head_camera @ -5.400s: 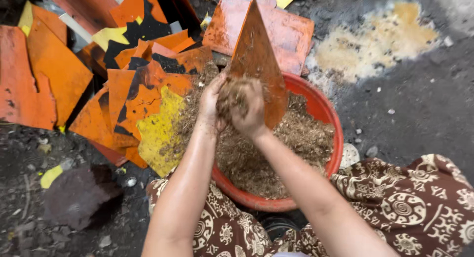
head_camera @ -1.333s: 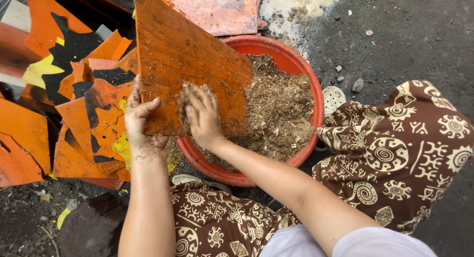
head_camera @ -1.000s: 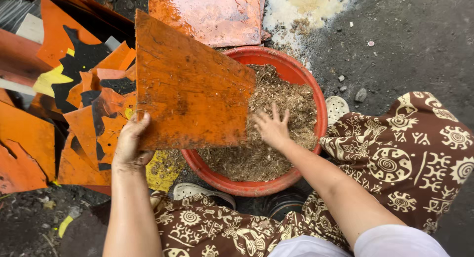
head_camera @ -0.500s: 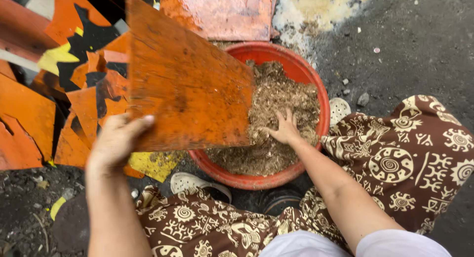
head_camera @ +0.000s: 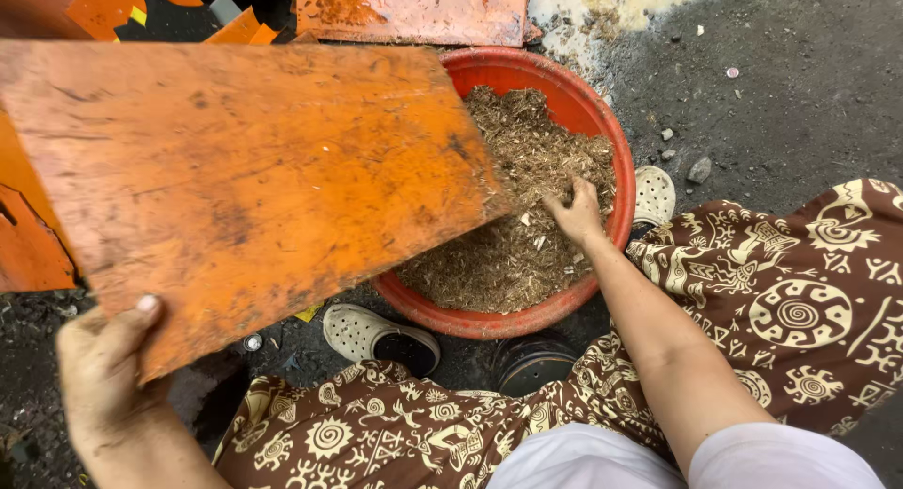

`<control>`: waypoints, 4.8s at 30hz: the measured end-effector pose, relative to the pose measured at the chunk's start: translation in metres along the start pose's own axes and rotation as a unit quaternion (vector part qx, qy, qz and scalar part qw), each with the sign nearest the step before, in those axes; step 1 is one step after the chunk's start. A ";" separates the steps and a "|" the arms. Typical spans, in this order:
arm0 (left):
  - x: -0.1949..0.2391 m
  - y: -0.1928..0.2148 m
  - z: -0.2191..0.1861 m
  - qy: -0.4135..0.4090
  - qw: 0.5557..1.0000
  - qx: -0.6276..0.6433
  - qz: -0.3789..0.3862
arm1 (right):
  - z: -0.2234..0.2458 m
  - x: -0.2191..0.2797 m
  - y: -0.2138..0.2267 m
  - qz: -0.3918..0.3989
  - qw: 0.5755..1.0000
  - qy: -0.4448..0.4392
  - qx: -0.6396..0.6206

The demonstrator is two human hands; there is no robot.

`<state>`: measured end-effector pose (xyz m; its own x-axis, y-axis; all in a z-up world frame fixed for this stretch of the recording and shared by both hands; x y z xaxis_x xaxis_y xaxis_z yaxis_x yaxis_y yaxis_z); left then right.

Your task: The person scrubs orange rectangular tiles with a handful of fibrous material, repeatedly rubbing the surface and rinsing the material in a red basin. The person handles multiple tiles one at a time, turning them over and continuing to scrub both sides.

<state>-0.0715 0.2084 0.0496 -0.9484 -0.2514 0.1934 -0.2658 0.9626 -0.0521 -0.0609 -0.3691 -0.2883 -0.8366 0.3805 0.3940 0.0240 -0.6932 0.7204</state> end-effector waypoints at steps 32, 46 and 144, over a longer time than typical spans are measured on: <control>-0.101 -0.190 0.100 0.102 0.984 0.002 0.148 | 0.257 0.111 0.012 -0.047 0.868 0.488 0.083; -0.114 -0.190 0.038 -0.255 0.940 -0.217 -0.066 | 0.340 0.040 0.167 -0.124 0.828 0.540 0.088; -0.041 -0.175 0.084 0.069 0.983 -0.168 0.008 | 0.269 0.049 -0.067 -0.013 0.965 0.262 -0.011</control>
<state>-0.0005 0.0422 -0.0320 -0.9133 -0.2427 0.3270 -0.1573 0.9509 0.2663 0.0436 -0.1392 -0.1637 -0.9987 0.0405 0.0300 -0.0072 -0.7032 0.7109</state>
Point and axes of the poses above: each hand's wrist, its own x-axis away from the middle knuckle, its own y-axis out of the back of the hand, z = x × y, the point moved 6 cm from there along -x, towards the middle knuckle, and after that the axes turned 8 degrees about x, right-handed, at the moved point
